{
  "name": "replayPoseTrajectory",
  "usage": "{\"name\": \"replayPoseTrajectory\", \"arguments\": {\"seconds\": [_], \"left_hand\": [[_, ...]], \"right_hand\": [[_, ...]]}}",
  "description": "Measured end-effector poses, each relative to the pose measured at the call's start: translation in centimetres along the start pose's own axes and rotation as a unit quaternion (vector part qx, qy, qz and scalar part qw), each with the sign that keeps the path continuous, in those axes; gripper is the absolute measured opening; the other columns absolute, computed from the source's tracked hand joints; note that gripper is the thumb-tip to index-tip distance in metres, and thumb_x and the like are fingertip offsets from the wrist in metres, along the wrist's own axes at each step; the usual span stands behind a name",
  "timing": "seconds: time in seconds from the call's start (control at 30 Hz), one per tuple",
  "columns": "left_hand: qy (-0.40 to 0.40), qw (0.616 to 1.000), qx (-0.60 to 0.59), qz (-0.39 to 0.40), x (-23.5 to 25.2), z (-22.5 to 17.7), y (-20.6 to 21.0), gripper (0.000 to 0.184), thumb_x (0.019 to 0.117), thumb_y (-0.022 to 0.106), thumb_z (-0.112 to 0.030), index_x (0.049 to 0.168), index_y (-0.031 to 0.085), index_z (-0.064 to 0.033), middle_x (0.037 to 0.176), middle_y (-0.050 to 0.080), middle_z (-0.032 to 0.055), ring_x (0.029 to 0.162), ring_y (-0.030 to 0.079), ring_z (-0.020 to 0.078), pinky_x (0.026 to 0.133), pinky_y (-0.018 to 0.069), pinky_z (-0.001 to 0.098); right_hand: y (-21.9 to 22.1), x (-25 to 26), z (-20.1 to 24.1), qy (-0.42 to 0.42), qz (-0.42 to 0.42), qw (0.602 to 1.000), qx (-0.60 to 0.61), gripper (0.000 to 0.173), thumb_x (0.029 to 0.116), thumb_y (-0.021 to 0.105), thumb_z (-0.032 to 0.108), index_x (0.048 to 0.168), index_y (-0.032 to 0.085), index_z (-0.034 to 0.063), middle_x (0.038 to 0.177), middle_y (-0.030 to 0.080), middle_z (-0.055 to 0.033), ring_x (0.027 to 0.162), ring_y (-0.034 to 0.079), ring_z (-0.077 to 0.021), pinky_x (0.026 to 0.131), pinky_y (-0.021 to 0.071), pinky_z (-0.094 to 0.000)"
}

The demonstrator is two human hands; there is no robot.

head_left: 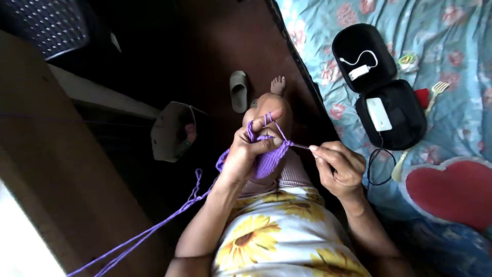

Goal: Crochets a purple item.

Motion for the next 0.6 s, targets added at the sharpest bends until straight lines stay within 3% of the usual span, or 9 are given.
{"name": "replayPoseTrajectory", "arguments": {"seconds": [0.1, 0.17, 0.27, 0.33, 0.4, 0.5, 0.6], "left_hand": [[-0.032, 0.999, -0.034, 0.012, 0.1, -0.2, -0.4, 0.039, 0.0877, 0.06, 0.005, 0.125, 0.069, -0.0047, 0.077, 0.07, 0.0027, 0.062, 0.065, 0.0057, 0.058, 0.0564, 0.0203], [-0.041, 0.998, -0.038, 0.017, 0.1, 0.0, -0.5, 0.039, 0.0868, 0.061, 0.007, 0.123, 0.07, -0.0044, 0.076, 0.07, 0.0032, 0.062, 0.065, 0.0058, 0.058, 0.0565, 0.0202], [0.014, 0.998, 0.066, 0.011, -0.1, 0.4, 0.1, 0.042, 0.0865, 0.062, 0.009, 0.126, 0.068, -0.0036, 0.078, 0.071, -0.0001, 0.063, 0.063, 0.0035, 0.058, 0.0548, 0.0185], [0.087, 0.985, 0.148, 0.003, -0.2, 0.8, 1.0, 0.042, 0.0872, 0.064, 0.009, 0.128, 0.066, 0.0009, 0.083, 0.072, -0.0005, 0.066, 0.064, 0.0033, 0.061, 0.0551, 0.0186], [0.129, 0.977, 0.17, 0.005, -0.1, 1.3, 1.5, 0.039, 0.0858, 0.065, 0.011, 0.125, 0.067, 0.0039, 0.087, 0.074, 0.0004, 0.071, 0.066, 0.0039, 0.065, 0.057, 0.0203], [0.074, 0.985, 0.155, -0.008, 0.1, 1.6, 1.0, 0.028, 0.0878, 0.067, 0.008, 0.114, 0.072, -0.0011, 0.09, 0.075, 0.0024, 0.074, 0.068, 0.0055, 0.066, 0.0581, 0.0218], [0.019, 0.991, 0.131, 0.002, 0.4, 1.0, -0.8, 0.008, 0.0912, 0.069, -0.007, 0.089, 0.073, -0.0128, 0.078, 0.07, -0.0034, 0.064, 0.063, 0.0015, 0.058, 0.0539, 0.0187]], "right_hand": [[-0.1, -0.3, -0.5, 0.021, 0.01, 0.999, 0.045, 0.01, 0.0976, 0.064, 0.007, 0.097, 0.072, 0.0031, 0.083, 0.064, -0.0087, 0.074, 0.062, -0.0084, 0.066, 0.0521, -0.0175], [-0.2, -0.4, -0.7, 0.053, 0.02, 0.993, 0.105, 0.008, 0.0975, 0.065, 0.007, 0.098, 0.071, 0.0021, 0.085, 0.064, -0.0067, 0.075, 0.062, -0.0039, 0.066, 0.0519, -0.0135], [0.0, 0.0, -0.7, 0.148, 0.046, 0.964, 0.218, 0.009, 0.0969, 0.067, 0.007, 0.104, 0.071, 0.0037, 0.091, 0.067, 0.0006, 0.079, 0.063, 0.0014, 0.07, 0.0549, -0.013], [0.5, 0.1, -0.5, 0.222, 0.066, 0.928, 0.292, 0.022, 0.0958, 0.067, 0.008, 0.117, 0.072, 0.0057, 0.093, 0.069, 0.0052, 0.078, 0.062, 0.0021, 0.071, 0.0555, -0.0153], [1.4, 0.0, -0.6, 0.286, 0.077, 0.877, 0.378, 0.029, 0.0961, 0.065, 0.009, 0.124, 0.073, 0.0113, 0.088, 0.067, 0.0076, 0.071, 0.057, 0.0024, 0.065, 0.0503, -0.0155], [2.5, 0.1, -0.9, 0.348, 0.065, 0.804, 0.478, 0.019, 0.0961, 0.064, 0.01, 0.11, 0.077, 0.0145, 0.089, 0.071, 0.0048, 0.067, 0.059, 0.0007, 0.061, 0.0503, -0.0171], [2.8, 0.3, -1.4, 0.371, 0.054, 0.753, 0.541, 0.015, 0.0969, 0.064, 0.01, 0.105, 0.076, 0.0143, 0.088, 0.073, 0.0018, 0.071, 0.068, -0.0049, 0.065, 0.0596, -0.0226]]}}
Point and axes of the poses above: each hand's wrist, its own x-axis towards the middle knuckle, its own y-axis out of the palm, z = x × y, the point moved 3 cm from there along x, towards the middle knuckle
